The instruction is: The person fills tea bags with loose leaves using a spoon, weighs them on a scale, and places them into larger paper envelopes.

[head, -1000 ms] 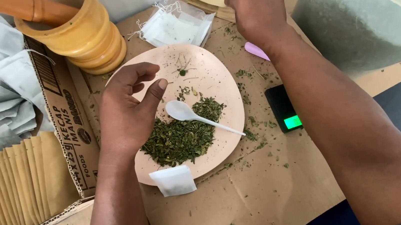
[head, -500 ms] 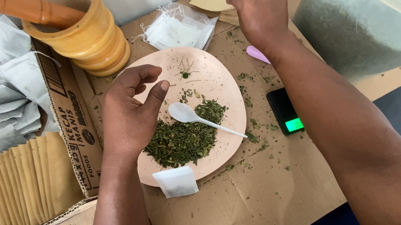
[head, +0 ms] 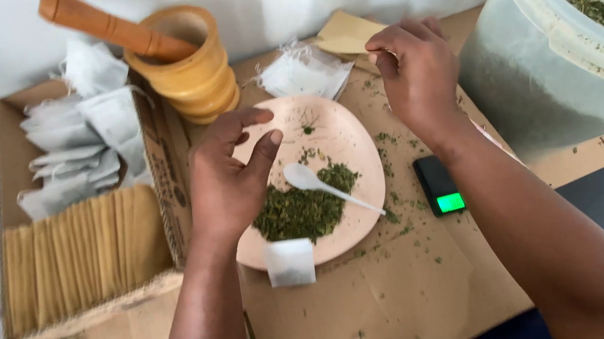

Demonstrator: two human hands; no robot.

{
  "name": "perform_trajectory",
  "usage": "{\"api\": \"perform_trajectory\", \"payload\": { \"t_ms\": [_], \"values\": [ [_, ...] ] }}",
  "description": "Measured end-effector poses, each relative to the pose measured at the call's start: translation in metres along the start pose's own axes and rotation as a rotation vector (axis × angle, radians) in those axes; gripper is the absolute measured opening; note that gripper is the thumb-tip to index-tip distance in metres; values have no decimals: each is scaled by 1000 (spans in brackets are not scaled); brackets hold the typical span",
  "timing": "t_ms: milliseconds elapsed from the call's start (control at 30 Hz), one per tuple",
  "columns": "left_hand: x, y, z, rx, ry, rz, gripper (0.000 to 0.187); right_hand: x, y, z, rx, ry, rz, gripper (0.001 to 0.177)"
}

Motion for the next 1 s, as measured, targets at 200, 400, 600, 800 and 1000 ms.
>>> {"api": "perform_trajectory", "payload": {
  "t_ms": [200, 400, 600, 800, 1000],
  "values": [
    [-45, 29, 25, -60, -53, -243, 34, 141, 1, 49, 22, -178, 217, 5],
    [-66, 61, 40, -39, -301, -302, 49, 212, 26, 55, 116, -309, 268, 15],
    [-79, 88, 68, -113, -169, -356, 16, 246, 37, 62, 217, -413, 178, 21],
    [-65, 103, 89, -159, -120, -252, 18, 249, 46, 57, 288, -467, 91, 29],
    [-75, 107, 91, -45, -89, -203, 29, 254, 55, 53, 292, -424, 71, 33]
  ]
}}
Point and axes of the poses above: each hand's wrist, its own y-axis away from the middle knuckle, its own z-axis out of the back of the hand, x = y × z, the point moved 9 cm from there along -y, towards the middle knuckle, and after that the axes turned 6 degrees about -y, right-handed, at the moved point
